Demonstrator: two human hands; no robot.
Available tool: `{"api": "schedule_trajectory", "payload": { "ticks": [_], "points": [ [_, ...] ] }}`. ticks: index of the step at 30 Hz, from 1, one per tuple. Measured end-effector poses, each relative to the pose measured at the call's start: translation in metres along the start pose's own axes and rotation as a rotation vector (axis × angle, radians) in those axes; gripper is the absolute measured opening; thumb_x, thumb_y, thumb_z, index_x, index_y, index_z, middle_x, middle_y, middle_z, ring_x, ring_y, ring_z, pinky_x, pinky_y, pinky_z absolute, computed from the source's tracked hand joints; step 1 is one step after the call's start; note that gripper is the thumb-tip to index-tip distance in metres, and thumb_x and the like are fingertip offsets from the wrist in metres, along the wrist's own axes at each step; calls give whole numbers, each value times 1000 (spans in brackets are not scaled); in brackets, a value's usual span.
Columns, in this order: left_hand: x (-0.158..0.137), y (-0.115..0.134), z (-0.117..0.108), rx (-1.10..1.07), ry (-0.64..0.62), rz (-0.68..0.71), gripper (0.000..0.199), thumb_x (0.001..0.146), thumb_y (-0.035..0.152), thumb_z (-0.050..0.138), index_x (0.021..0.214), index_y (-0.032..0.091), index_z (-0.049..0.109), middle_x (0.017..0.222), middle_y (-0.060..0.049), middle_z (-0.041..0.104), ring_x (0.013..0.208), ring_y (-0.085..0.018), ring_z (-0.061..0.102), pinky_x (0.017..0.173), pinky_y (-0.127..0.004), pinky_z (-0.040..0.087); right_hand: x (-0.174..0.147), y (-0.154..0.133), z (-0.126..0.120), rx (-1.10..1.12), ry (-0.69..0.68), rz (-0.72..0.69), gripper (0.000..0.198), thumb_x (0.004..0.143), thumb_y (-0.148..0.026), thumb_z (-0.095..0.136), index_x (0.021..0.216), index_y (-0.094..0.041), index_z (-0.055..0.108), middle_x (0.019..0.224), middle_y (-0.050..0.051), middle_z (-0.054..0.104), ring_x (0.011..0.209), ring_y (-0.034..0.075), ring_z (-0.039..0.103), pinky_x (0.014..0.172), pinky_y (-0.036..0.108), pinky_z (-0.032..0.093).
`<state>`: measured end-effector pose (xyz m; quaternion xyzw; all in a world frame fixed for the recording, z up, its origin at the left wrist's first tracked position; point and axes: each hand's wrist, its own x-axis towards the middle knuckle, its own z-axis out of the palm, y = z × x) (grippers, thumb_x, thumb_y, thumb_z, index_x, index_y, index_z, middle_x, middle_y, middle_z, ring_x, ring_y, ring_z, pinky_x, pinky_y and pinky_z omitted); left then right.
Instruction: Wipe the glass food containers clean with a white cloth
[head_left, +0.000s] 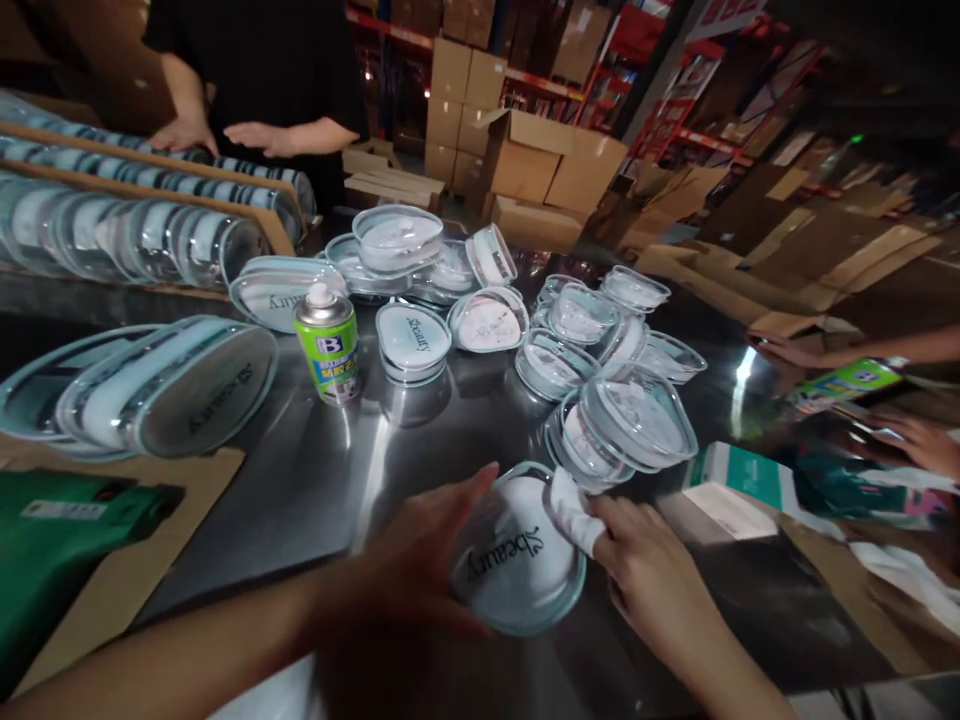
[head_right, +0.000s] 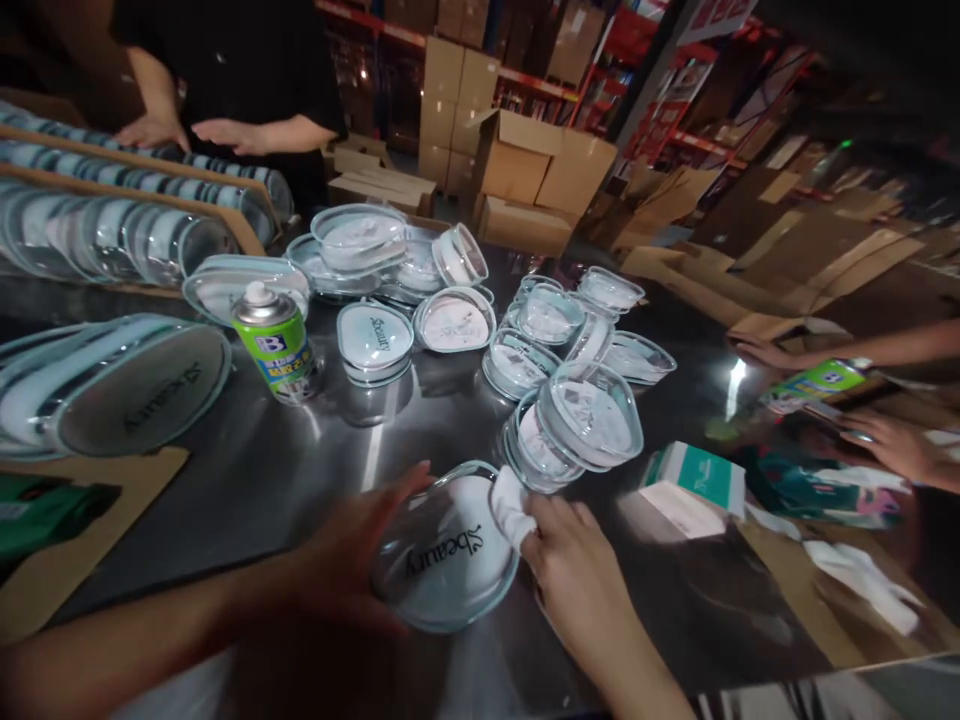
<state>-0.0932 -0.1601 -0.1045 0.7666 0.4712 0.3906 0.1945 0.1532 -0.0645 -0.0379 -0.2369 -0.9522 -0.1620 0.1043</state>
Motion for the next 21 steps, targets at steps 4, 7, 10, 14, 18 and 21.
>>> {"api": "schedule_trajectory", "payload": {
  "ticks": [4, 7, 10, 14, 18, 21],
  "points": [
    [0, -1, 1, -3, -3, 9, 129, 60, 62, 79, 152, 28, -6, 146, -18, 45, 125, -38, 54, 97, -52, 50, 9, 2, 2, -6, -39, -8, 32, 77, 3, 49, 86, -18, 71, 90, 7, 64, 82, 21, 51, 71, 32, 33],
    [-1, 1, 1, 9, 14, -9, 131, 59, 61, 79, 152, 25, -6, 145, -19, 47, 124, -38, 55, 98, -51, 50, 9, 6, 0, 39, -89, -74, 35, 73, 4, 48, 81, -21, 71, 92, 5, 64, 80, 20, 50, 71, 31, 33],
    [1, 3, 0, 11, 6, -4, 128, 60, 61, 79, 152, 26, -3, 142, -17, 50, 121, -36, 58, 97, -50, 50, 2, 9, -4, 54, -82, -78, 38, 73, 5, 45, 85, -22, 71, 90, 5, 63, 76, 19, 47, 67, 30, 32],
    [3, 4, 0, 27, 22, -8, 125, 62, 62, 77, 151, 26, -3, 143, -18, 49, 122, -37, 57, 98, -51, 50, -6, -11, -10, 41, 2, -97, 34, 81, 2, 41, 73, -19, 67, 88, 6, 63, 73, 20, 45, 67, 31, 32],
    [1, 6, 2, 6, 21, -25, 124, 62, 61, 77, 152, 25, 0, 142, -16, 50, 122, -35, 57, 100, -48, 49, -15, -29, -16, 128, -5, -110, 30, 86, -3, 42, 78, -17, 67, 87, 5, 62, 72, 18, 46, 70, 31, 34],
    [1, 7, 2, 12, 17, -41, 122, 63, 61, 77, 151, 27, 0, 143, -15, 50, 122, -34, 57, 100, -48, 49, -13, -17, -14, 88, -23, -72, 30, 82, 1, 45, 79, -18, 67, 84, 5, 63, 71, 19, 47, 67, 32, 33]
  ]
}}
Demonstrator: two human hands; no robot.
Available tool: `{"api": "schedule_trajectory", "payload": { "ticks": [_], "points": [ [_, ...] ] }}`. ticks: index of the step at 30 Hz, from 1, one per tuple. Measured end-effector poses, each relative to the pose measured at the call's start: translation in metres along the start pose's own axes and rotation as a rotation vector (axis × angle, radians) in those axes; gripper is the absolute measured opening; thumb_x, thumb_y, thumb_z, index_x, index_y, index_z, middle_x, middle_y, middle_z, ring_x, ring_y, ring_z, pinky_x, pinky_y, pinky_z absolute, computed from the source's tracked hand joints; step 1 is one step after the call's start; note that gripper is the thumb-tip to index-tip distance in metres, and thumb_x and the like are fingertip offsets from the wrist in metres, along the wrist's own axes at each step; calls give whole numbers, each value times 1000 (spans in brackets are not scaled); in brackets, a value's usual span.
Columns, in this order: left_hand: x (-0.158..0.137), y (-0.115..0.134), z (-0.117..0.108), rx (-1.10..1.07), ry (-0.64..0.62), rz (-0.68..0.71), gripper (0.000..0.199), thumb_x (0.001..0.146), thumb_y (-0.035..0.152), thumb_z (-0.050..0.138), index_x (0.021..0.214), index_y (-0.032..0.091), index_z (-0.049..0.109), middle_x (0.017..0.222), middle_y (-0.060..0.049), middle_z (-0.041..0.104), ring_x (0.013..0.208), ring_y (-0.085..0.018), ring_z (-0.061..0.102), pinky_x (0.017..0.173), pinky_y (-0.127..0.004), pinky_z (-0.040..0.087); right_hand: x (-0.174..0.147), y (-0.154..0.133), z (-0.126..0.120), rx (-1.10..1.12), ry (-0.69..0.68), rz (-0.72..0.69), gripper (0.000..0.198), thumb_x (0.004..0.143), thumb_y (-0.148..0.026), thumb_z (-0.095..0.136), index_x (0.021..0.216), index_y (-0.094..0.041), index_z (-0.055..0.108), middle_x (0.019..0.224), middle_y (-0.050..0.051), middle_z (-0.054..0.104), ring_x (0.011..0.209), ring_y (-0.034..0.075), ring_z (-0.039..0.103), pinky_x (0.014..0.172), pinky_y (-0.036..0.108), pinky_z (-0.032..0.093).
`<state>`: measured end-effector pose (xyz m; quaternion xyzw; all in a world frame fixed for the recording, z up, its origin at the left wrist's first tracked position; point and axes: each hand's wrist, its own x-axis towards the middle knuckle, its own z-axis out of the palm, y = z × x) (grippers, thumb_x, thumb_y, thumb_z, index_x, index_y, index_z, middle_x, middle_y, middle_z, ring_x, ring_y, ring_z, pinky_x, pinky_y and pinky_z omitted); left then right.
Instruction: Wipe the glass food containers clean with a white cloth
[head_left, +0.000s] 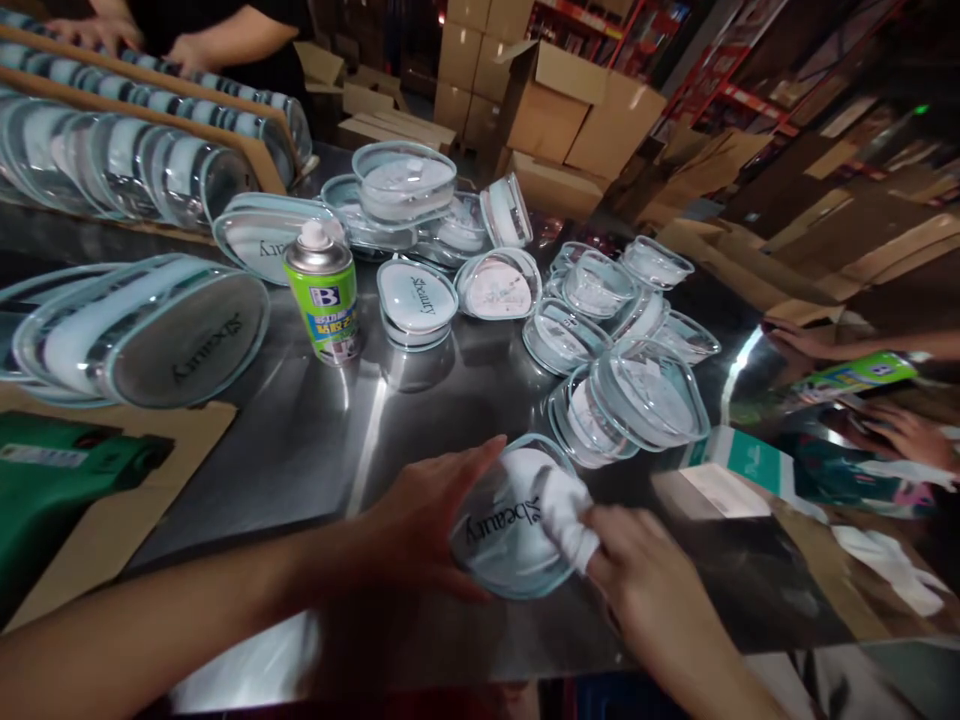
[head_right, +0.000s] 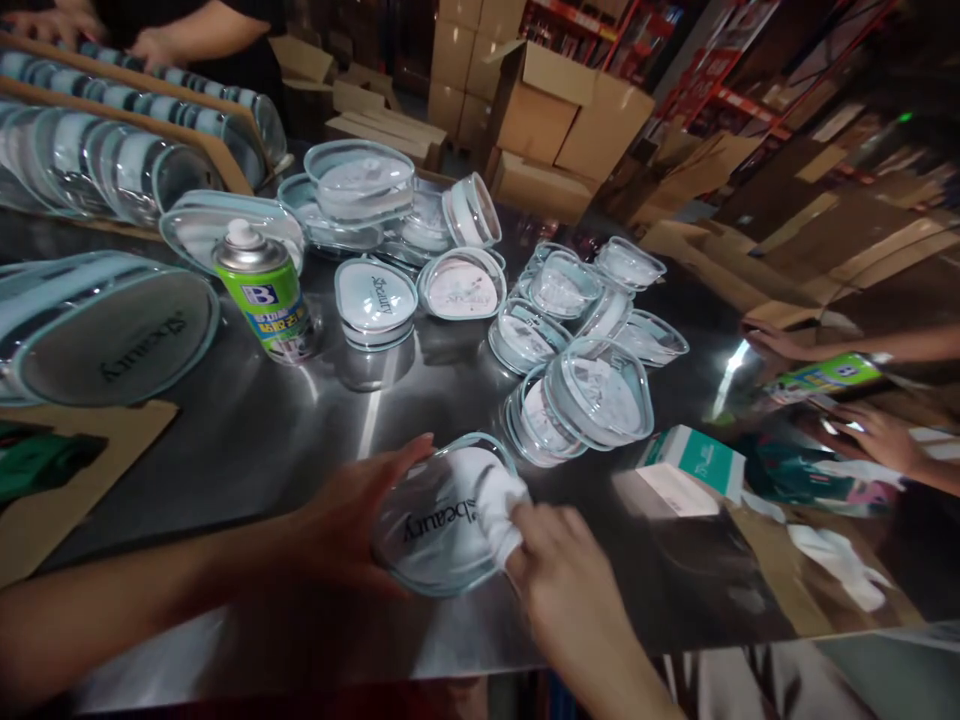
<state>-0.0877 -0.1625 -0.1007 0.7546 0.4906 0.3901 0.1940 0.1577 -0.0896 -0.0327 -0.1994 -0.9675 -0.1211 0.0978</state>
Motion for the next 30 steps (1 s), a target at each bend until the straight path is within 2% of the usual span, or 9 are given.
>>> {"api": "schedule_trajectory", "payload": {
  "ticks": [4, 9, 12, 17, 22, 25, 27, 30],
  "points": [
    [1, 0, 0, 9, 0, 25, 122, 64, 65, 74, 151, 31, -5, 144, -14, 49, 123, -35, 56, 100, -49, 49, 9, 10, 6, -49, -18, 18, 30, 79, 2, 46, 77, -17, 69, 91, 9, 64, 77, 22, 49, 68, 34, 34],
    [1, 1, 2, 1, 23, 18, 126, 62, 64, 76, 151, 25, -3, 140, -18, 52, 119, -37, 59, 95, -50, 52, 4, -2, 1, 105, -21, -56, 29, 84, -2, 44, 81, -18, 68, 85, 5, 62, 72, 18, 48, 68, 31, 35],
    [3, 2, 1, 1, 18, 38, 126, 60, 62, 78, 151, 23, 0, 139, -17, 53, 117, -36, 60, 95, -49, 51, 0, 7, -1, 7, -2, -33, 35, 81, 2, 41, 87, -16, 70, 86, 8, 64, 73, 20, 49, 66, 33, 36],
    [3, 3, -1, 24, -3, 14, 121, 67, 64, 72, 151, 24, -5, 141, -17, 51, 119, -37, 58, 96, -50, 51, 8, 7, 6, 7, -19, -32, 31, 81, 0, 45, 70, -18, 68, 90, 7, 65, 75, 20, 49, 68, 33, 35],
    [2, 2, 0, 9, 7, 42, 127, 62, 64, 76, 151, 26, -6, 142, -17, 50, 120, -36, 58, 96, -48, 51, 8, 12, 5, 1, -25, -43, 34, 83, 0, 41, 87, -17, 71, 87, 8, 64, 73, 20, 47, 67, 32, 33],
    [3, 0, 1, 23, 16, 35, 130, 59, 62, 79, 151, 24, -5, 143, -19, 49, 121, -37, 57, 96, -49, 51, 9, 12, 6, -39, -25, -22, 32, 82, 0, 43, 83, -15, 71, 87, 9, 63, 75, 21, 46, 68, 33, 33],
    [3, -1, 0, 28, 15, 7, 130, 60, 62, 78, 151, 23, -6, 143, -19, 48, 121, -38, 57, 96, -50, 51, 9, 8, 6, 28, -12, -56, 31, 82, 0, 43, 80, -15, 70, 88, 9, 63, 76, 21, 47, 68, 32, 33],
    [2, 0, -2, 20, 13, 11, 131, 60, 63, 78, 151, 23, -7, 143, -18, 49, 120, -37, 58, 96, -49, 51, 6, 10, 4, 103, -4, -105, 35, 80, 2, 41, 87, -16, 70, 92, 9, 63, 79, 21, 48, 71, 31, 34]
  ]
}}
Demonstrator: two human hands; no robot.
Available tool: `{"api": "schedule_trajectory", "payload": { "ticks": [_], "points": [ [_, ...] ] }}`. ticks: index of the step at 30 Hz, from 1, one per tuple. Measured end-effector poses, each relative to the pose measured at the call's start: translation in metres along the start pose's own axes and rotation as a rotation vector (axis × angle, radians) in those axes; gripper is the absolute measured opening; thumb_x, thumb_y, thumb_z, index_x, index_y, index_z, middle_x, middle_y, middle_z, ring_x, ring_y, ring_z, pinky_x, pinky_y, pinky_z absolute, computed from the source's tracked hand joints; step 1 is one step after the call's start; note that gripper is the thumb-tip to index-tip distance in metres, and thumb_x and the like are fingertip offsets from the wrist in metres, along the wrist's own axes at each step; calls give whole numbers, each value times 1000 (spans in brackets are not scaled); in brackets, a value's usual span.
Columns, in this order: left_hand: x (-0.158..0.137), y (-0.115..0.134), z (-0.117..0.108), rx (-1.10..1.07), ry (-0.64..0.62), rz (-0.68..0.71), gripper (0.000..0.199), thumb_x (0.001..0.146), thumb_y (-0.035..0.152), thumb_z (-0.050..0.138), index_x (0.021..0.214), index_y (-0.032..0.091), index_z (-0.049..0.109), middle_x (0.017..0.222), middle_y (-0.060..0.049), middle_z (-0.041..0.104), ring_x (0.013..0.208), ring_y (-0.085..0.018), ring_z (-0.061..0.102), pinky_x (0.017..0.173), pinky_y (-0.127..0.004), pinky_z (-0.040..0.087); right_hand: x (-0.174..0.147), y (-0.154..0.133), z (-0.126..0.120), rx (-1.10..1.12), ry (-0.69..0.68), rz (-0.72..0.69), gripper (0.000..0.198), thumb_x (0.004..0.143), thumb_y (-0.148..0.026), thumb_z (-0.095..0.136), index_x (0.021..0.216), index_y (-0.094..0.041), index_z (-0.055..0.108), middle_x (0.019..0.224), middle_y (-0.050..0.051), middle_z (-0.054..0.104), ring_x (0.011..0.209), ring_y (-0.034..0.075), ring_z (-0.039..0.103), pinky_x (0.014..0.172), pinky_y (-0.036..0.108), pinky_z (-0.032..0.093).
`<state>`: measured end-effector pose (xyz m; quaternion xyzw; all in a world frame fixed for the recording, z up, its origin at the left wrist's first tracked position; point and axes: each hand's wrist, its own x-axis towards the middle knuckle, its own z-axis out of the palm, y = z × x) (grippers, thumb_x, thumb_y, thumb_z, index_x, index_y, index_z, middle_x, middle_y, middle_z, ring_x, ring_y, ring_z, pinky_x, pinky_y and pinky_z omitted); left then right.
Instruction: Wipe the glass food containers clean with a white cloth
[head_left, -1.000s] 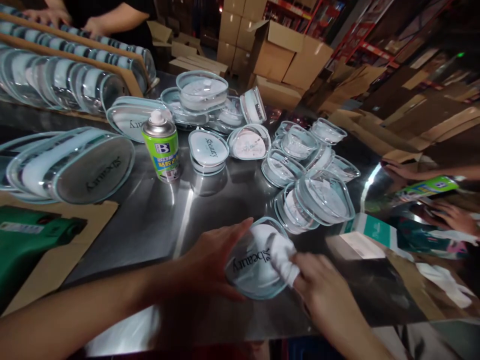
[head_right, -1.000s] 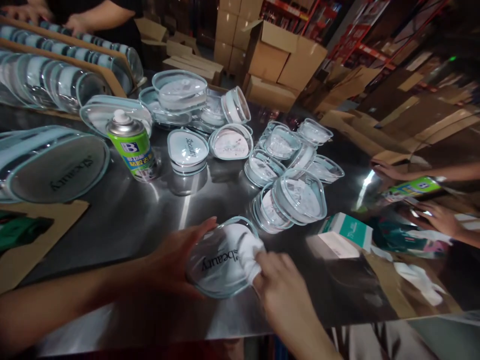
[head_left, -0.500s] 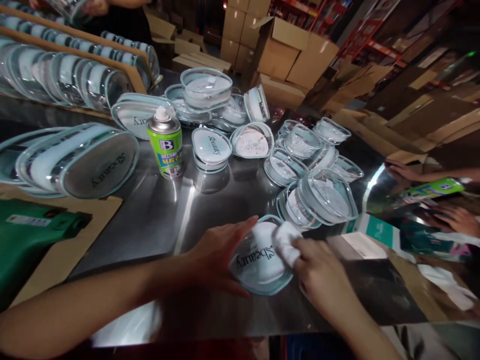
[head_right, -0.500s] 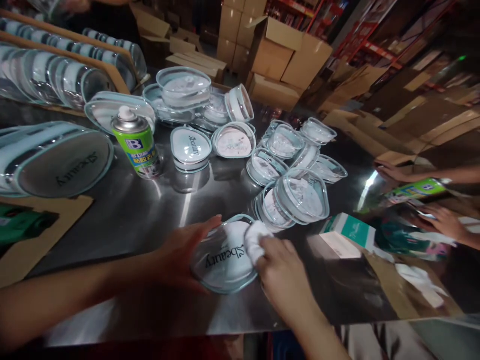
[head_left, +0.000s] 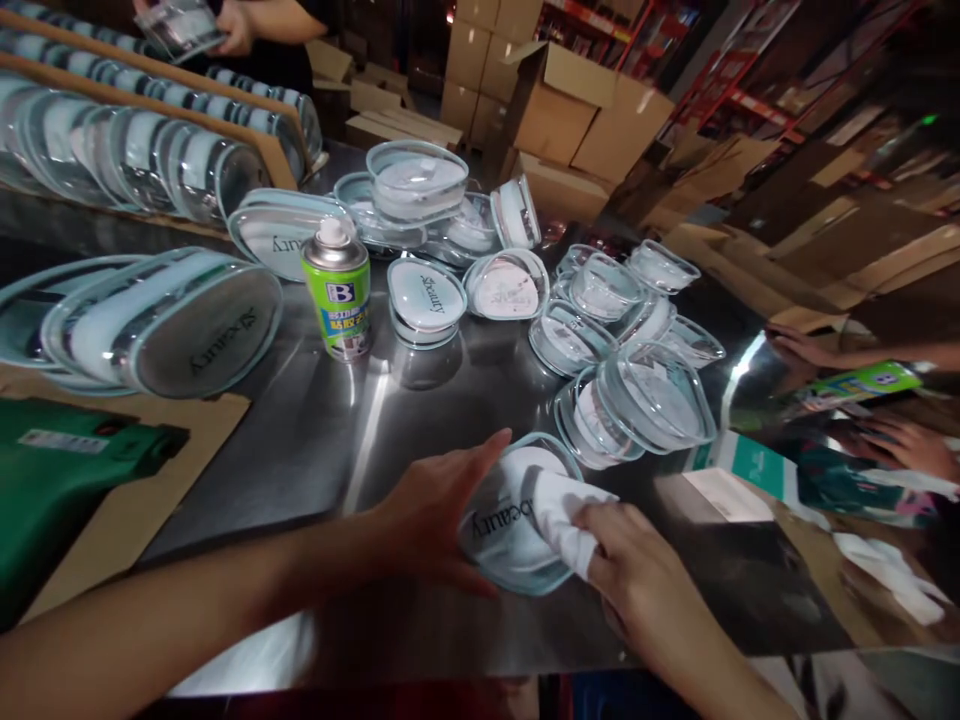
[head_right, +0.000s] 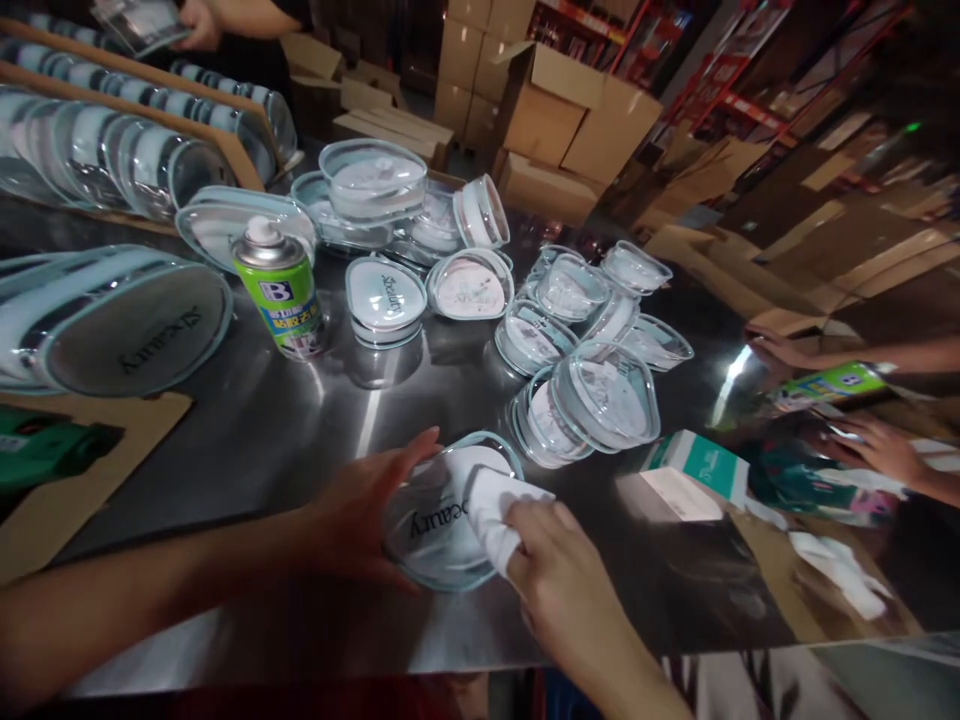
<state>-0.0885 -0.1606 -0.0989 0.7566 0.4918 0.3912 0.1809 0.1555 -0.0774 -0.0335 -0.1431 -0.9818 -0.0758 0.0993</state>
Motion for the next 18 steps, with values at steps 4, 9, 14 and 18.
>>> {"api": "schedule_trajectory", "payload": {
  "ticks": [4, 9, 14, 18],
  "points": [
    [0, 2, 0, 0, 9, 47, 131, 58, 61, 80, 152, 22, -2, 142, -18, 51, 119, -35, 59, 97, -47, 51, 2, 9, -1, -117, 14, 55, 32, 77, 2, 44, 80, -16, 69, 89, 11, 63, 76, 22, 47, 68, 32, 33],
    [0, 1, 1, 19, -4, -13, 131, 59, 59, 81, 152, 19, -3, 140, -19, 52, 117, -37, 60, 94, -48, 52, 5, 0, 1, -25, -10, 29, 29, 80, 0, 44, 79, -17, 69, 87, 8, 63, 72, 20, 46, 66, 31, 32],
    [1, -1, 2, 8, 4, 18, 134, 56, 59, 82, 152, 23, -4, 144, -17, 49, 122, -35, 57, 98, -47, 50, 5, 4, -1, -116, -6, 84, 33, 78, 3, 44, 81, -17, 70, 89, 9, 65, 75, 22, 47, 67, 32, 31],
    [-1, -1, 0, 18, -6, -21, 136, 56, 59, 83, 151, 23, -8, 142, -19, 50, 121, -36, 58, 97, -48, 50, 7, -1, 2, -60, -14, 56, 29, 79, 0, 45, 76, -17, 69, 89, 9, 63, 76, 21, 48, 68, 31, 32]
  ]
}}
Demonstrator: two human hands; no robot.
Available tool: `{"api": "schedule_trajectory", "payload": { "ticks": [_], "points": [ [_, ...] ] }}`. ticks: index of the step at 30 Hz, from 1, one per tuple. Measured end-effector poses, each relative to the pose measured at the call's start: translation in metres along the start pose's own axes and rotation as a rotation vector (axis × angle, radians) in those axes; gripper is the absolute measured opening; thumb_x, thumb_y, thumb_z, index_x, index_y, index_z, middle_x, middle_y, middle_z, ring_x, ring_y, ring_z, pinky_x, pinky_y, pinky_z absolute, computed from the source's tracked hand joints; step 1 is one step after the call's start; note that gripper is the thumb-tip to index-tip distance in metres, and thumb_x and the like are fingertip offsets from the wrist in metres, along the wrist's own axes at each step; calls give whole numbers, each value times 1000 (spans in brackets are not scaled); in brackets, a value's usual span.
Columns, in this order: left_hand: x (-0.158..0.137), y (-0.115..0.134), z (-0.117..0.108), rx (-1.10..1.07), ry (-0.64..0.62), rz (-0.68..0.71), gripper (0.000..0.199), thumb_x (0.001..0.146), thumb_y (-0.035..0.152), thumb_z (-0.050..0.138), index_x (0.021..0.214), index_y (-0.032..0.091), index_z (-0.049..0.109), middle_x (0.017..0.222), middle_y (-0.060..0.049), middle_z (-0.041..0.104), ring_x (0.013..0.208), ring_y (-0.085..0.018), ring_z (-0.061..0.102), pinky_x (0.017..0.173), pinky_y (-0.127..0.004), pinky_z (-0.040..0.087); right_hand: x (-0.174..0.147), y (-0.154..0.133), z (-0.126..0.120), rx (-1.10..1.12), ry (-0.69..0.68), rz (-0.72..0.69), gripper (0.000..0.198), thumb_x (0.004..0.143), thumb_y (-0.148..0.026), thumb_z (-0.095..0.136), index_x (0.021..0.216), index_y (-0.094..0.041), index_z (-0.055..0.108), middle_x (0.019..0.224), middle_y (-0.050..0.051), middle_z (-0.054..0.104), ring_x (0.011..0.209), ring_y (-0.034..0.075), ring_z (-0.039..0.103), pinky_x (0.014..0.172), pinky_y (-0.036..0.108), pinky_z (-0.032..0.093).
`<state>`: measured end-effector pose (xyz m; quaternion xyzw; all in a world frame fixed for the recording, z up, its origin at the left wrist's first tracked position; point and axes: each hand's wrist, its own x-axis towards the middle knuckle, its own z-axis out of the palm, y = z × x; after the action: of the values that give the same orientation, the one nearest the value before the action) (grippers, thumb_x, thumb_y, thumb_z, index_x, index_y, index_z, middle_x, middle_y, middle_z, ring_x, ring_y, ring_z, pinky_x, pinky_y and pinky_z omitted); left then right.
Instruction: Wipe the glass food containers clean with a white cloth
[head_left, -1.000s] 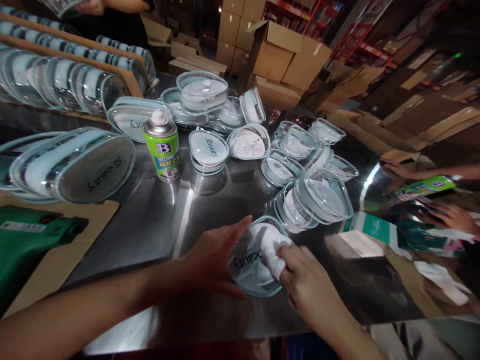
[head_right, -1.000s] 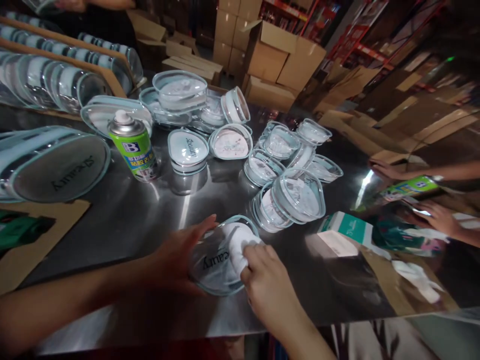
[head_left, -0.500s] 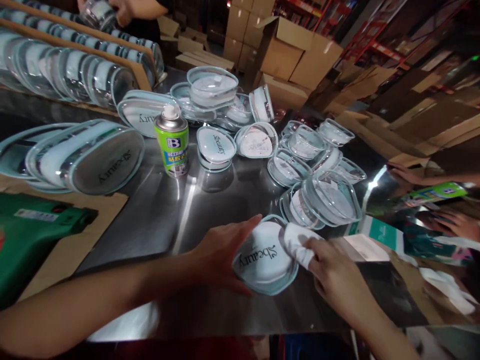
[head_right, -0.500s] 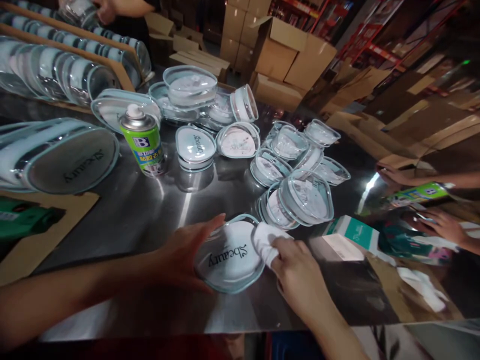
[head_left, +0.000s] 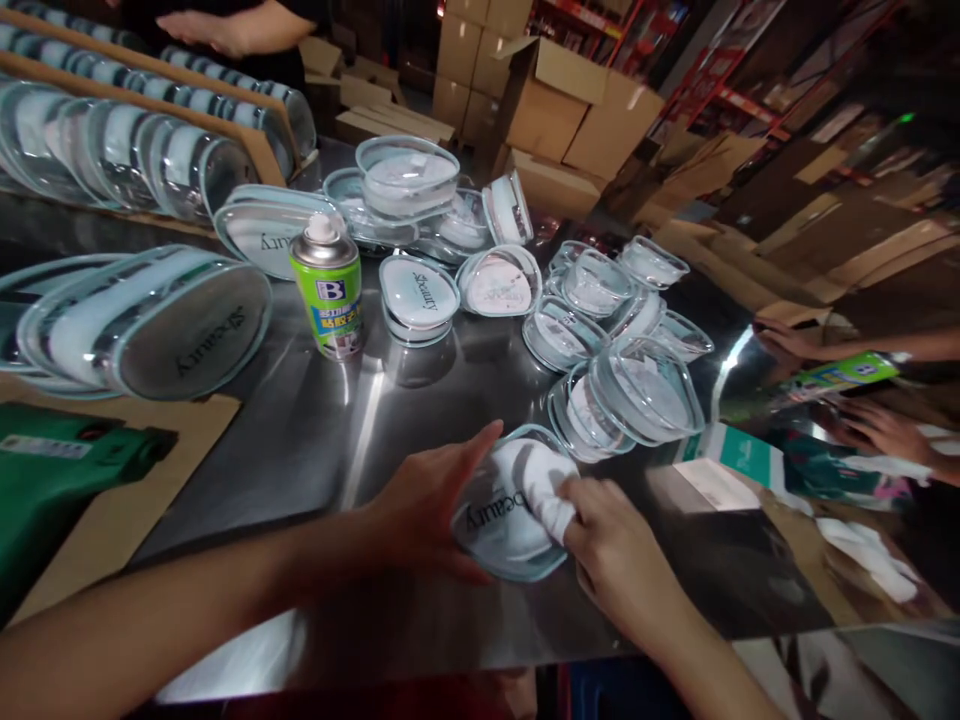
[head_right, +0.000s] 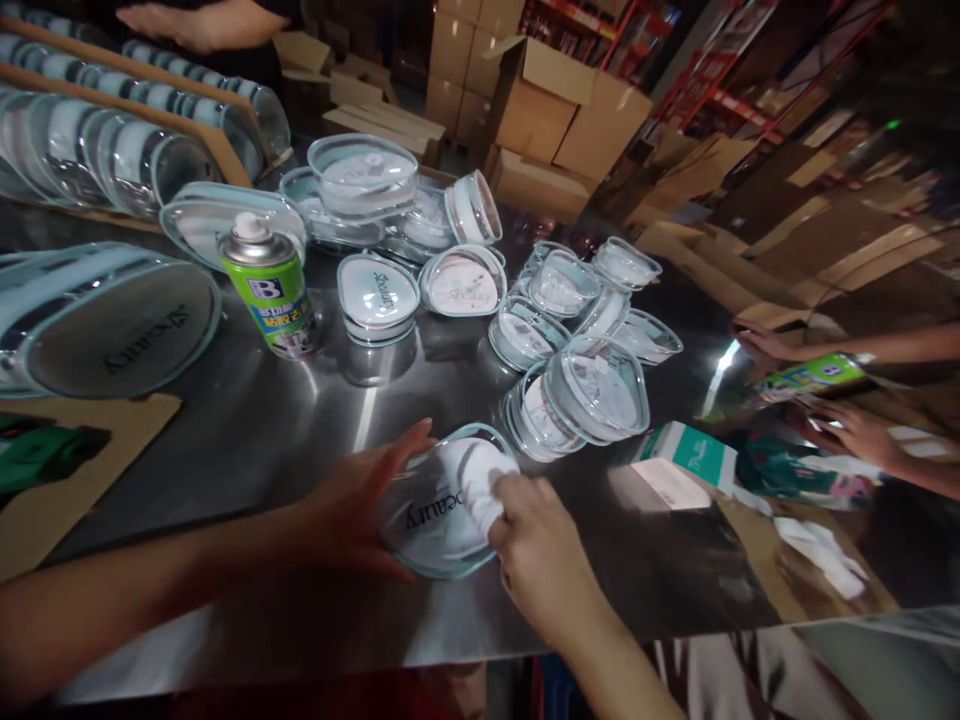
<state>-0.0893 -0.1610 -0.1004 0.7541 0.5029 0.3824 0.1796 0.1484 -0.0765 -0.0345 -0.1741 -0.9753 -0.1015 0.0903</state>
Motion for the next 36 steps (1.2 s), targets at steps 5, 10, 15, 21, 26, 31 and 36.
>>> {"api": "schedule_trajectory", "payload": {
  "ticks": [5, 10, 15, 21, 26, 31, 36],
  "points": [
    [1, 1, 1, -10, 16, 43, 135, 56, 59, 83, 151, 23, -6, 142, -19, 50, 120, -35, 58, 96, -47, 51, -3, 9, -2, -26, 11, 9, 33, 76, 4, 45, 80, -16, 70, 86, 9, 63, 72, 21, 44, 65, 31, 29],
    [2, 3, 1, -1, -1, -8, 137, 56, 60, 83, 151, 25, -10, 143, -18, 50, 122, -35, 57, 97, -46, 50, 1, 3, -1, -9, 0, -5, 27, 75, 3, 48, 72, -16, 68, 87, 9, 63, 75, 21, 46, 67, 31, 30],
    [2, 1, 0, -19, -18, 11, 137, 56, 57, 84, 150, 28, -12, 143, -19, 48, 121, -37, 57, 95, -50, 51, 1, 9, -1, -7, 11, 7, 34, 75, 4, 44, 81, -16, 70, 91, 10, 64, 74, 19, 47, 66, 30, 32],
    [-1, -3, 0, -33, -6, -30, 129, 62, 64, 76, 151, 25, -9, 143, -19, 49, 122, -38, 56, 95, -52, 50, 4, -12, -5, 149, -30, 27, 30, 81, -2, 42, 77, -18, 67, 89, 8, 62, 78, 19, 53, 69, 31, 40],
    [-1, -2, 0, -2, -10, -28, 135, 58, 64, 79, 151, 26, -10, 144, -20, 47, 122, -40, 55, 95, -53, 50, -40, -6, -23, 682, 63, 274, 40, 87, -2, 34, 103, -28, 61, 89, 2, 59, 76, 15, 60, 61, 24, 48],
    [0, -3, 0, -22, -3, -6, 135, 58, 64, 80, 151, 27, -11, 147, -20, 45, 124, -39, 54, 98, -54, 49, -71, 19, -14, 408, 326, 507, 26, 87, -7, 43, 92, -25, 61, 95, 4, 60, 77, 15, 62, 58, 22, 48],
    [0, -3, -1, -30, 0, -12, 135, 57, 63, 81, 151, 25, -8, 145, -21, 45, 125, -39, 53, 98, -54, 48, -47, 5, -2, 213, 193, 364, 39, 77, 3, 40, 100, -20, 61, 93, 7, 57, 79, 16, 58, 64, 23, 49]
  ]
}}
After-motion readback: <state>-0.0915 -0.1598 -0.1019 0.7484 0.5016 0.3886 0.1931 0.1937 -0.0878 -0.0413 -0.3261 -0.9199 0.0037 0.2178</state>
